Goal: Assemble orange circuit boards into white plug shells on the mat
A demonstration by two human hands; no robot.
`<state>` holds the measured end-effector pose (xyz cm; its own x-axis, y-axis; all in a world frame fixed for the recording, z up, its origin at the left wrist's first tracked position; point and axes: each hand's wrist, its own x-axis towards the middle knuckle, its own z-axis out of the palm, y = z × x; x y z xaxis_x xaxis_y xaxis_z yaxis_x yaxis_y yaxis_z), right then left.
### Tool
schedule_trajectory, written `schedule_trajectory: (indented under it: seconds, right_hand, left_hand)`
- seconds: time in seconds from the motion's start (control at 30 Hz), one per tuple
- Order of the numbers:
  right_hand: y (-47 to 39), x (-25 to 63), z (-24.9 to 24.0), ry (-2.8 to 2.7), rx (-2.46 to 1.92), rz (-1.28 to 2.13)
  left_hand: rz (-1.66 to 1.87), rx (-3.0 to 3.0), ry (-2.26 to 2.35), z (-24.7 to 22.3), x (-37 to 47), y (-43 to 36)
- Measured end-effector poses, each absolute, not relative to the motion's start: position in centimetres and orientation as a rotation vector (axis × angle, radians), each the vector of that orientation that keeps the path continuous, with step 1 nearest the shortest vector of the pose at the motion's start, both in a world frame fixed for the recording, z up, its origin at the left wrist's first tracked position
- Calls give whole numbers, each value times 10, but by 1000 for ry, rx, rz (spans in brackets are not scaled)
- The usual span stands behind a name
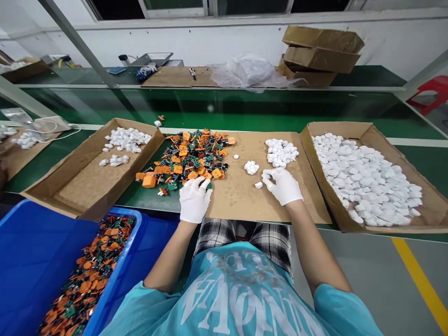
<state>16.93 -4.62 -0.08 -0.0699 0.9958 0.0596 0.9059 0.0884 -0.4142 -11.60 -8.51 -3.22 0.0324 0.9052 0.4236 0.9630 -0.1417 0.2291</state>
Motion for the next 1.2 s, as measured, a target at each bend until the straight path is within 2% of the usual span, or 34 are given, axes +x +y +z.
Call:
schedule_trajectory:
  seconds: [0.27, 0.37, 0.47, 0.6, 0.73, 0.8, 0.97, 1.2]
  right_hand:
    - [-67, 179, -33, -1355, -1447, 733]
    - [-75, 180, -41, -1297, -1376, 782]
    - [-87, 172, -41, -1269, -1333, 799]
    - [-109, 141, -27, -1430, -1150, 810]
    - [-121, 113, -14, -1692, -1022, 607]
    - [-120, 110, -13, -1774, -1012, 471]
    - [-117, 116, -19, -1865, -1017, 375]
    - [-133, 99, -33, -1842, -996, 257]
  left_hand:
    - [-743, -2262, -1909, -31, -127, -82]
    - [-941, -2277, -1931, -26, -127, -86]
    - [-1402, -2320, -1999, -19, -115, -93]
    - [-2282, -2262, -2380, -15, -80, -102]
    - [-2909, -2068, -2611, -18, -47, -107]
    - [-2910, -2188, -2613, -19, -40, -109]
    - [-2457, -2524, -2673, -20, -42, -109]
    - [-2811, -2089, -2688, -24, -37, -105]
